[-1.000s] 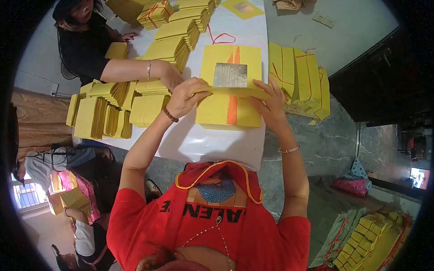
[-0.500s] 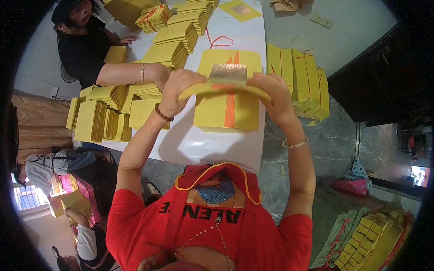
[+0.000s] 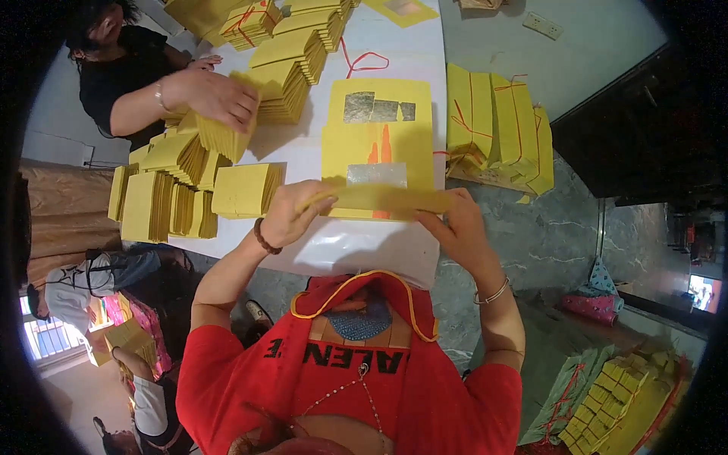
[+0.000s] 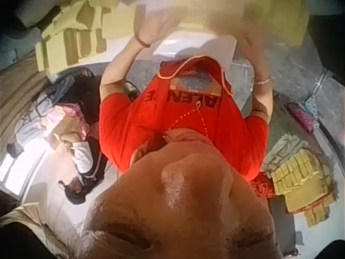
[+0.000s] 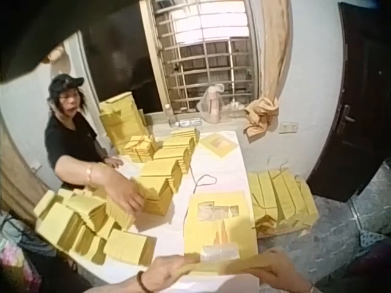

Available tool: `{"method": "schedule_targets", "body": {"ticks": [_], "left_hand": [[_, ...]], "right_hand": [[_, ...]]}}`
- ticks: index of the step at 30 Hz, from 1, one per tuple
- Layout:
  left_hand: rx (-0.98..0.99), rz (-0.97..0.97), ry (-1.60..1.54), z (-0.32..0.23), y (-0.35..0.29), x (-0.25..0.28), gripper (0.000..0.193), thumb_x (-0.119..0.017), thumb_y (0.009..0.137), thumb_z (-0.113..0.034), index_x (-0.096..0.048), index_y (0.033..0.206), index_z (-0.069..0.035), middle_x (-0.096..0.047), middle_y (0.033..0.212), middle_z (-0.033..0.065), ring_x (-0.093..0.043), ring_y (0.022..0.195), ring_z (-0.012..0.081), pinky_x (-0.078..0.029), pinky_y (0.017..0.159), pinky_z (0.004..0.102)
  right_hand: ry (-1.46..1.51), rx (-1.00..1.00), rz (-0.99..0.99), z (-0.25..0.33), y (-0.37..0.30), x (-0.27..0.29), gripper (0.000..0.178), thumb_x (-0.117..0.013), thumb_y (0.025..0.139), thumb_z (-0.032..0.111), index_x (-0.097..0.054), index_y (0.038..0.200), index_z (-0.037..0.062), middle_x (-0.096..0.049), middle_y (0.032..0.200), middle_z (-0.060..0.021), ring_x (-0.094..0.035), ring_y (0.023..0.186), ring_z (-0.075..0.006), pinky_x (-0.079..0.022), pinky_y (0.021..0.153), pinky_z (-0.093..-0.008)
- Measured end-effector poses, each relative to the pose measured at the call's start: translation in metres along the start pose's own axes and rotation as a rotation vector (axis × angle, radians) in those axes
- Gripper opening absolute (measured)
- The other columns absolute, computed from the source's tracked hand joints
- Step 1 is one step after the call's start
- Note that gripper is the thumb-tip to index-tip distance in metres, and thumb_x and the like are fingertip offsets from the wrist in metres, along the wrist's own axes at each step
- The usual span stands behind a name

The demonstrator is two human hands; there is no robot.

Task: Folding and organizing stacks of yellow joss paper.

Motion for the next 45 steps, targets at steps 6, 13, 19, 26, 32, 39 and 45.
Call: {"method": "schedule_targets", "body": {"ticks": [6, 13, 19, 26, 32, 39, 45], "left_hand": [[0.502, 0.162, -0.319, 0.027, 0.028, 0.006, 0.024, -0.053, 0.090, -0.022, -0.058, 0.101, -0.001, -0.056, 0.067, 0.0036, -0.052, 0.054, 0.0096, -0.043, 0.050, 0.0271], [0.738, 0.158, -0.667, 0.024, 0.041, 0.009, 0.036, -0.058, 0.087, -0.019, -0.048, 0.118, -0.003, -0.057, 0.072, -0.0010, -0.047, 0.057, 0.0022, -0.039, 0.049, 0.0202], [0.536, -0.112, -0.628, 0.016, 0.027, 0.006, 0.064, -0.061, 0.084, -0.010, -0.025, 0.138, -0.005, -0.050, 0.066, -0.0027, -0.043, 0.059, 0.0041, -0.036, 0.055, 0.0197], [0.519, -0.046, -0.546, 0.024, 0.020, 0.001, 0.067, -0.059, 0.083, -0.006, -0.023, 0.140, -0.010, -0.037, 0.060, -0.0043, -0.036, 0.056, 0.0052, -0.033, 0.054, 0.0211], [0.575, 0.021, -0.525, 0.029, 0.017, 0.000, 0.056, -0.059, 0.083, -0.006, -0.036, 0.134, -0.007, -0.033, 0.060, -0.0053, -0.032, 0.055, 0.0040, -0.030, 0.053, 0.0198], [0.592, 0.024, -0.567, 0.029, 0.018, 0.000, 0.056, -0.060, 0.083, -0.005, -0.036, 0.134, -0.007, -0.033, 0.060, -0.0072, -0.033, 0.056, 0.0025, -0.029, 0.053, 0.0183], [0.578, -0.001, -0.505, 0.026, 0.018, -0.001, 0.052, -0.060, 0.083, -0.009, -0.041, 0.130, -0.007, -0.032, 0.057, -0.0052, -0.032, 0.053, 0.0041, -0.030, 0.051, 0.0203]], "right_hand": [[0.552, -0.407, -0.213, 0.005, 0.025, -0.008, 0.034, -0.062, 0.080, 0.007, -0.054, 0.112, 0.0000, -0.063, 0.089, -0.0084, -0.060, 0.081, -0.0114, -0.045, 0.066, -0.0253], [0.309, -0.494, -0.140, -0.003, 0.036, -0.007, 0.028, -0.063, 0.082, 0.010, -0.060, 0.109, 0.0036, -0.059, 0.077, -0.0015, -0.046, 0.058, -0.0042, -0.037, 0.052, -0.0195], [0.418, -0.612, -0.175, -0.015, 0.036, -0.014, 0.028, -0.061, 0.082, 0.010, -0.061, 0.110, 0.0043, -0.052, 0.066, 0.0025, -0.039, 0.054, -0.0027, -0.034, 0.049, -0.0202], [0.468, -0.650, -0.166, -0.016, 0.038, -0.014, 0.028, -0.061, 0.083, 0.010, -0.061, 0.110, 0.0030, -0.053, 0.067, 0.0032, -0.042, 0.057, -0.0025, -0.036, 0.050, -0.0192], [0.471, -0.668, -0.166, -0.019, 0.037, -0.019, 0.028, -0.060, 0.083, 0.010, -0.061, 0.109, 0.0019, -0.053, 0.068, 0.0040, -0.041, 0.057, -0.0019, -0.035, 0.051, -0.0187], [0.481, -0.684, -0.155, -0.016, 0.040, -0.016, 0.027, -0.059, 0.082, 0.010, -0.061, 0.108, 0.0016, -0.053, 0.069, 0.0044, -0.041, 0.058, -0.0017, -0.035, 0.051, -0.0185], [0.454, -0.677, -0.171, -0.017, 0.040, -0.019, 0.028, -0.059, 0.082, 0.011, -0.061, 0.108, 0.0018, -0.054, 0.069, 0.0025, -0.042, 0.058, -0.0032, -0.037, 0.051, -0.0202]]}}
Point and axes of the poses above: each hand's wrist, its own y-axis towards the middle knuckle, its own x-axis out of the back of the hand, z = x × y, the point moved 1 cm from there along y, towards the middle knuckle
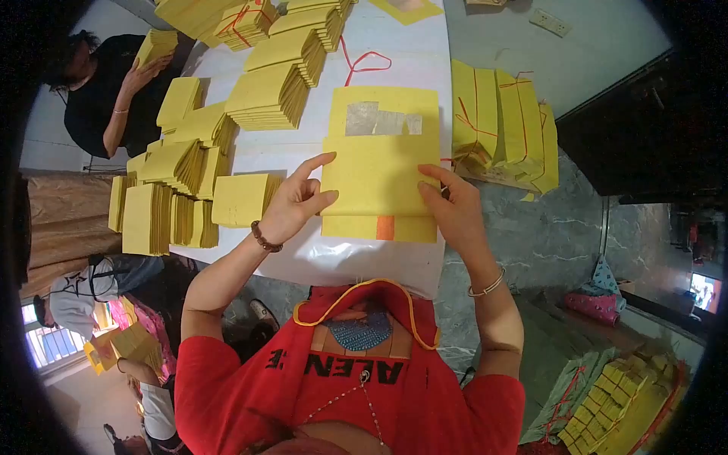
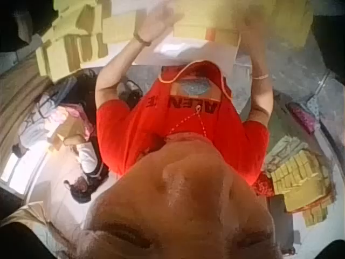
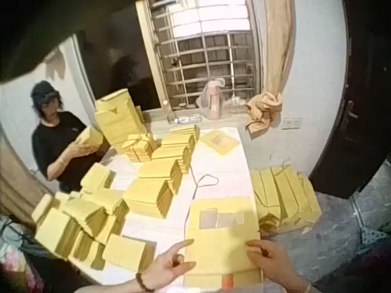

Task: Folding and organizing stacks of yellow joss paper.

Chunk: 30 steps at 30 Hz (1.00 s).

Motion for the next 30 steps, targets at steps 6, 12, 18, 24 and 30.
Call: {"method": "schedule_targets", "body": {"ticks": [6, 12, 18, 24, 30], "left_hand": [[-0.213, -0.096, 0.668, -0.028, -0.006, 0.005, 0.046, -0.063, 0.080, -0.016, -0.050, 0.123, -0.009, -0.050, 0.070, 0.0017, -0.048, 0.065, 0.0141, -0.038, 0.063, 0.0294], [-0.870, 0.027, 1.059, -0.045, 0.001, -0.025, 0.050, -0.064, 0.077, -0.029, -0.051, 0.121, -0.010, -0.049, 0.125, 0.0095, -0.045, 0.116, 0.0284, -0.035, 0.093, 0.0409], [-0.842, 0.348, 1.069, -0.022, 0.014, -0.047, 0.075, -0.059, 0.074, -0.049, -0.036, 0.135, -0.012, -0.036, 0.138, 0.0090, -0.029, 0.129, 0.0304, -0.025, 0.104, 0.0466], [-0.849, 0.356, 1.061, -0.017, 0.015, -0.051, 0.075, -0.054, 0.076, -0.055, -0.036, 0.134, -0.012, -0.037, 0.136, 0.0094, -0.030, 0.129, 0.0303, -0.023, 0.105, 0.0474], [-0.822, 0.361, 1.066, -0.009, 0.012, -0.050, 0.069, -0.054, 0.076, -0.056, -0.045, 0.126, -0.008, -0.042, 0.131, 0.0098, -0.030, 0.129, 0.0288, -0.018, 0.107, 0.0471]], "right_hand": [[-0.066, 0.009, -0.045, -0.008, 0.002, 0.004, 0.029, -0.060, 0.080, 0.013, -0.062, 0.107, 0.0009, -0.056, 0.068, -0.0007, -0.045, 0.058, -0.0052, -0.039, 0.053, -0.0225], [-0.132, 0.074, -0.015, -0.006, 0.004, -0.001, 0.029, -0.060, 0.080, 0.014, -0.062, 0.106, 0.0007, -0.059, 0.070, -0.0040, -0.047, 0.059, -0.0076, -0.041, 0.056, -0.0239], [-0.073, 0.103, -0.022, -0.008, 0.003, 0.000, 0.030, -0.060, 0.079, 0.013, -0.062, 0.106, 0.0007, -0.061, 0.073, -0.0059, -0.049, 0.058, -0.0093, -0.042, 0.055, -0.0247], [-0.251, 0.008, -0.003, 0.004, -0.004, 0.003, 0.030, -0.063, 0.077, 0.014, -0.063, 0.106, 0.0047, -0.064, 0.092, -0.0083, -0.053, 0.065, -0.0136, -0.043, 0.061, -0.0288], [-1.132, 0.677, -0.059, 0.028, 0.000, -0.016, 0.049, -0.058, 0.081, 0.033, -0.049, 0.126, 0.0155, -0.042, 0.134, -0.0036, -0.038, 0.124, -0.0231, -0.023, 0.099, -0.0554]]}}
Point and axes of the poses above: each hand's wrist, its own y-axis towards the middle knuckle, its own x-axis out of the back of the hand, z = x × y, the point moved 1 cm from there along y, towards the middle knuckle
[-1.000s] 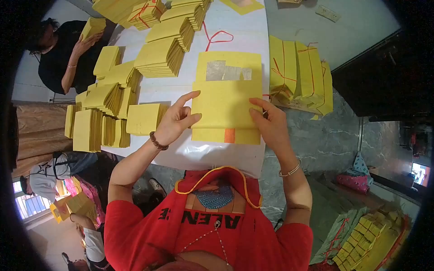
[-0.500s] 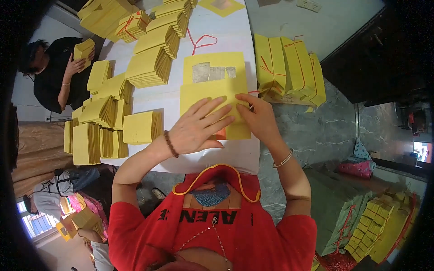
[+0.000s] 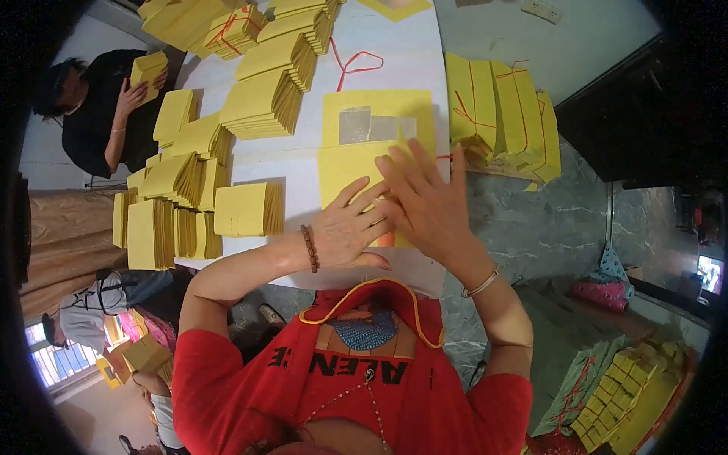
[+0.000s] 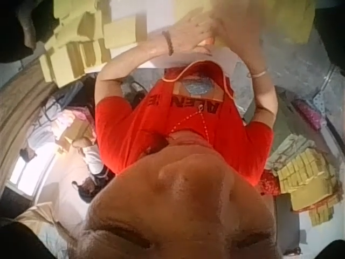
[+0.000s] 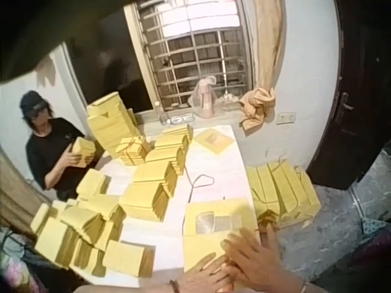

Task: Folding and organizing stacks of yellow joss paper.

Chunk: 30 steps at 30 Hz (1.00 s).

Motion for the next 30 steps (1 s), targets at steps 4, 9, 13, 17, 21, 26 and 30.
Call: {"method": "schedule_targets", "body": {"ticks": [4, 9, 13, 17, 21, 26, 30], "left_hand": [[0.027, 0.080, -0.138, 0.004, 0.002, 0.007, 0.053, -0.052, 0.084, -0.043, -0.046, 0.121, -0.006, -0.042, 0.129, 0.0127, -0.027, 0.130, 0.0299, -0.014, 0.109, 0.0462], [0.179, -0.278, -1.096, 0.026, -0.005, -0.003, 0.034, -0.052, 0.086, -0.022, -0.045, 0.115, -0.005, -0.039, 0.130, 0.0152, -0.028, 0.128, 0.0311, -0.015, 0.109, 0.0434], [0.307, -0.342, -0.766, 0.020, -0.005, 0.012, 0.044, -0.058, 0.083, -0.020, -0.043, 0.122, -0.008, -0.035, 0.135, 0.0142, -0.027, 0.130, 0.0311, -0.018, 0.105, 0.0479], [0.320, -0.081, 0.032, 0.027, -0.009, 0.005, 0.063, -0.058, 0.082, -0.038, -0.036, 0.135, -0.013, -0.026, 0.143, 0.0143, -0.019, 0.133, 0.0348, -0.019, 0.102, 0.0566], [0.338, -0.033, -0.068, 0.030, -0.012, 0.003, 0.070, -0.056, 0.080, -0.050, -0.034, 0.137, -0.015, -0.024, 0.144, 0.0151, -0.016, 0.133, 0.0380, -0.016, 0.101, 0.0602], [0.315, -0.048, 0.015, 0.027, -0.010, 0.007, 0.076, -0.054, 0.077, -0.059, -0.034, 0.137, -0.016, -0.025, 0.144, 0.0153, -0.016, 0.134, 0.0379, -0.012, 0.102, 0.0611], [0.294, -0.066, 0.159, 0.021, -0.006, 0.014, 0.076, -0.056, 0.075, -0.055, -0.038, 0.134, -0.011, -0.026, 0.143, 0.0160, -0.022, 0.131, 0.0366, -0.020, 0.101, 0.0561]], "right_hand": [[0.177, -0.042, 0.130, -0.006, -0.009, -0.029, 0.056, -0.046, 0.087, 0.042, -0.038, 0.134, 0.0134, -0.037, 0.139, -0.0016, -0.028, 0.132, -0.0235, -0.014, 0.102, -0.0599], [0.202, -0.048, 0.162, -0.006, -0.006, -0.026, 0.059, -0.046, 0.087, 0.045, -0.038, 0.134, 0.0113, -0.035, 0.140, -0.0023, -0.028, 0.131, -0.0241, -0.016, 0.101, -0.0604], [0.120, -0.048, 0.139, -0.004, -0.006, -0.026, 0.062, -0.052, 0.083, 0.047, -0.042, 0.131, 0.0094, -0.036, 0.139, -0.0039, -0.029, 0.130, -0.0249, -0.021, 0.098, -0.0610], [0.140, -0.057, 0.123, -0.002, -0.005, -0.027, 0.064, -0.056, 0.080, 0.048, -0.044, 0.129, 0.0088, -0.037, 0.138, -0.0044, -0.031, 0.129, -0.0258, -0.026, 0.095, -0.0604], [0.220, -0.054, 0.085, -0.002, -0.006, -0.030, 0.068, -0.058, 0.077, 0.050, -0.043, 0.129, 0.0089, -0.038, 0.138, -0.0049, -0.032, 0.129, -0.0263, -0.028, 0.094, -0.0581], [0.232, -0.068, 0.117, -0.001, -0.005, -0.026, 0.074, -0.060, 0.074, 0.053, -0.042, 0.130, 0.0084, -0.037, 0.137, -0.0066, -0.032, 0.129, -0.0270, -0.031, 0.093, -0.0546], [0.235, -0.041, 0.123, -0.005, -0.003, -0.028, 0.075, -0.059, 0.074, 0.053, -0.042, 0.130, 0.0072, -0.037, 0.137, -0.0089, -0.032, 0.129, -0.0283, -0.031, 0.095, -0.0515]]}}
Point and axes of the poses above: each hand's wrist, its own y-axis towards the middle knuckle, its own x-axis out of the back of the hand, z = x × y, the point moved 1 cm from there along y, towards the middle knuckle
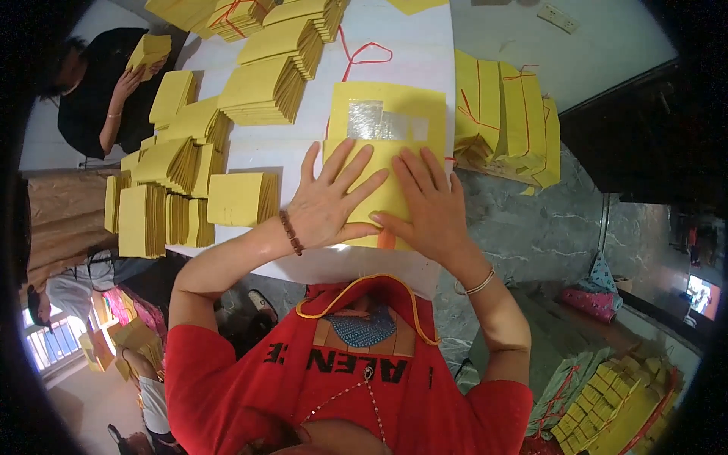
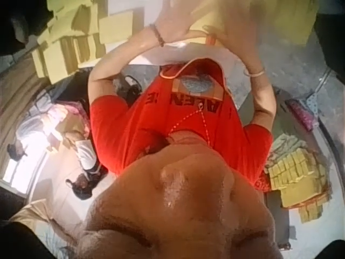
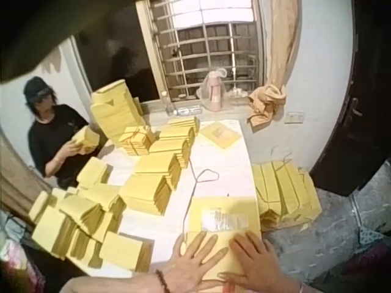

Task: Folding and organizing stacks of yellow joss paper.

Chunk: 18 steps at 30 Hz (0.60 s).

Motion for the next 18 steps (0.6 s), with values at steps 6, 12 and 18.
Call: {"method": "schedule_targets", "body": {"ticks": [6, 12, 18], "left_hand": [[-0.194, 0.039, 0.271, -0.020, 0.007, 0.000, 0.061, -0.057, 0.071, -0.037, -0.051, 0.112, 0.007, -0.051, 0.112, 0.0281, -0.051, 0.100, 0.0359, -0.044, 0.081, 0.0383], [0.053, -0.067, 0.432, -0.043, 0.017, -0.003, 0.044, -0.052, 0.074, -0.021, -0.054, 0.109, 0.005, -0.059, 0.096, 0.0266, -0.058, 0.083, 0.0358, -0.048, 0.069, 0.0350], [-0.002, -0.715, -0.197, 0.038, -0.056, 0.047, 0.041, -0.058, 0.071, -0.013, -0.057, 0.111, -0.002, -0.063, 0.103, 0.0114, -0.062, 0.088, 0.0269, -0.049, 0.074, 0.0363]], "right_hand": [[0.692, -0.081, 0.016, -0.024, -0.002, 0.009, 0.067, -0.064, 0.077, 0.023, -0.035, 0.134, 0.0022, -0.030, 0.142, -0.0128, -0.025, 0.133, -0.0275, -0.019, 0.107, -0.0406], [0.732, -0.181, -0.256, -0.013, -0.026, 0.014, 0.086, -0.064, 0.075, 0.018, -0.011, 0.142, 0.0059, -0.014, 0.148, -0.0130, -0.018, 0.135, -0.0277, -0.014, 0.109, -0.0413], [0.790, -0.121, -0.364, -0.018, -0.029, 0.014, 0.098, -0.064, 0.075, 0.022, 0.005, 0.143, 0.0127, -0.006, 0.149, -0.0140, -0.016, 0.135, -0.0335, -0.012, 0.109, -0.0472]]}}
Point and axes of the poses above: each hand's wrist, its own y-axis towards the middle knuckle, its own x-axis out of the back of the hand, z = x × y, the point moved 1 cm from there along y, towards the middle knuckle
